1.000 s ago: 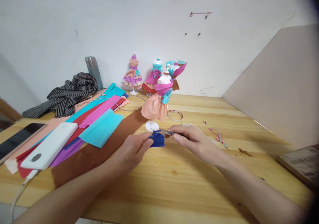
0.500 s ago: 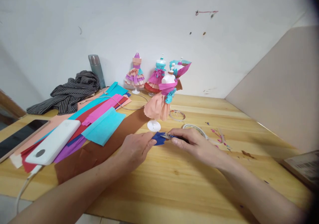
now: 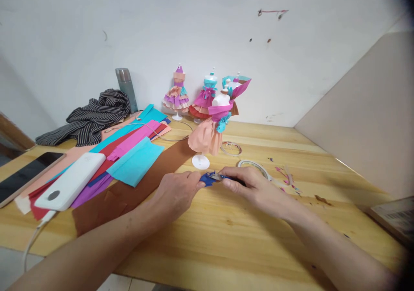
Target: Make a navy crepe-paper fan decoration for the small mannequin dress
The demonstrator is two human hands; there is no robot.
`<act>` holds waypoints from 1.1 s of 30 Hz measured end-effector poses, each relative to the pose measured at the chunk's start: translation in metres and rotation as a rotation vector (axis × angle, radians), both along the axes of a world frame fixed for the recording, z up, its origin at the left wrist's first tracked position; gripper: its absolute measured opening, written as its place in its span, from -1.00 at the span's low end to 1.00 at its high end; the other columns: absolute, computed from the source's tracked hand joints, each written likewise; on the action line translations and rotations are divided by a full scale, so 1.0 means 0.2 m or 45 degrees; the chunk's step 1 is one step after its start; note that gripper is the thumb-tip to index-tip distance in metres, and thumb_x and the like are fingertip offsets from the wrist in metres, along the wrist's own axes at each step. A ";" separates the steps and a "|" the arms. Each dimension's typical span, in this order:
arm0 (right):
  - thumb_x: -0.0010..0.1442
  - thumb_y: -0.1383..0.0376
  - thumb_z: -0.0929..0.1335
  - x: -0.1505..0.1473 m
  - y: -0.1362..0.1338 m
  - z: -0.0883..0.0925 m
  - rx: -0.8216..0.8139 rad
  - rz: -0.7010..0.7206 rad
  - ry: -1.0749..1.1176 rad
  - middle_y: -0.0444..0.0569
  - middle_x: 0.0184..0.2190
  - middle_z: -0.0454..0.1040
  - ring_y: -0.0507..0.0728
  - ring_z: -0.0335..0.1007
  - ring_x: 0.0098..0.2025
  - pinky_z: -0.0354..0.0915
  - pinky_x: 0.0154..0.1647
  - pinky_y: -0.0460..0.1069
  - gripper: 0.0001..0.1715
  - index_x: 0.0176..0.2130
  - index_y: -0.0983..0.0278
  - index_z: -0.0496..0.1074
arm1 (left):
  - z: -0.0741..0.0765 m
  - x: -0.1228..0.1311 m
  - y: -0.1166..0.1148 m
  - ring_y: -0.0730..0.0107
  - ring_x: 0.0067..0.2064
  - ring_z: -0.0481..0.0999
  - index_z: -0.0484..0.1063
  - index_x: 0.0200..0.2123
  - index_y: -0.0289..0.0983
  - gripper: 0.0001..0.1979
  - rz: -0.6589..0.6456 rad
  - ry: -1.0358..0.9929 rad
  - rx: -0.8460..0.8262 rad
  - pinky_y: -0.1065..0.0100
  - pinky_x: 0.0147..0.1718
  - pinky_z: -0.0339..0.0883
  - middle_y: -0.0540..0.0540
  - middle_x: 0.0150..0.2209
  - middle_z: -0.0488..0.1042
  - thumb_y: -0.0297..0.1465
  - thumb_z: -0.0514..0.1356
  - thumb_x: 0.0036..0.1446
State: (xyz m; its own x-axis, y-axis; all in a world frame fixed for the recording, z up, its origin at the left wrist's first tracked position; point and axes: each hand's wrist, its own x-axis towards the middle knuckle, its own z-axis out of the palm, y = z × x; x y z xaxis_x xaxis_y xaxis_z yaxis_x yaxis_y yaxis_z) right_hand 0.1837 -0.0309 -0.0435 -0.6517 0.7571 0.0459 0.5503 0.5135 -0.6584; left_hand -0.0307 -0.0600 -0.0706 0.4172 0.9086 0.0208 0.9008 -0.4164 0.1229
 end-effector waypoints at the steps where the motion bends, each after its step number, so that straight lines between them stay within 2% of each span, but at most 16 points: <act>1: 0.35 -0.01 0.17 0.00 0.00 0.00 -0.003 0.000 0.008 -0.07 -0.43 0.43 0.09 0.24 -0.41 0.12 -0.38 -0.04 -0.48 -0.23 0.30 0.49 | -0.01 0.00 0.00 0.23 -0.25 0.57 0.38 -0.20 -0.27 -0.69 -0.011 -0.010 0.008 0.35 -0.48 0.11 -0.11 -0.26 0.58 -0.31 -0.11 0.40; 8: 0.34 0.06 0.18 0.01 0.00 0.01 -0.046 -0.028 -0.051 -0.05 -0.40 0.47 0.11 0.28 -0.38 0.13 -0.36 -0.03 -0.53 -0.25 0.30 0.50 | -0.05 -0.01 0.01 0.26 -0.30 0.57 0.37 -0.22 -0.26 -0.69 -0.009 -0.049 0.124 0.34 -0.51 0.07 -0.09 -0.30 0.57 -0.31 -0.12 0.41; 18: 0.33 0.07 0.17 -0.01 -0.01 0.01 -0.055 -0.041 -0.034 -0.07 -0.41 0.46 0.10 0.27 -0.39 0.12 -0.36 -0.03 -0.54 -0.22 0.28 0.50 | -0.05 0.00 0.00 0.31 -0.33 0.56 0.39 -0.25 -0.28 -0.69 -0.013 0.004 0.177 0.36 -0.54 0.00 -0.10 -0.32 0.56 -0.30 -0.09 0.41; 21: 0.33 0.06 0.17 0.00 -0.01 0.02 -0.050 -0.063 -0.065 -0.08 -0.45 0.42 0.10 0.25 -0.41 0.11 -0.38 -0.03 -0.54 -0.28 0.29 0.48 | -0.05 0.00 0.00 0.33 -0.35 0.55 0.40 -0.27 -0.28 -0.68 -0.001 0.009 0.196 0.37 -0.55 -0.03 -0.10 -0.36 0.56 -0.29 -0.07 0.40; 25: 0.32 0.06 0.17 0.00 -0.01 0.03 -0.065 -0.077 -0.087 -0.09 -0.47 0.37 0.09 0.22 -0.42 0.10 -0.39 -0.04 -0.54 -0.33 0.29 0.45 | -0.05 0.00 0.01 0.32 -0.38 0.53 0.40 -0.30 -0.29 -0.68 0.010 0.040 0.230 0.36 -0.56 -0.03 -0.10 -0.38 0.54 -0.31 -0.07 0.40; 33: 0.32 0.06 0.18 -0.01 -0.02 0.01 -0.036 -0.067 -0.066 -0.10 -0.48 0.39 0.07 0.22 -0.44 0.10 -0.42 -0.05 -0.54 -0.29 0.30 0.48 | -0.06 0.00 0.01 0.31 -0.37 0.54 0.39 -0.25 -0.27 -0.72 0.009 0.066 0.239 0.35 -0.55 0.02 -0.09 -0.33 0.56 -0.32 -0.06 0.40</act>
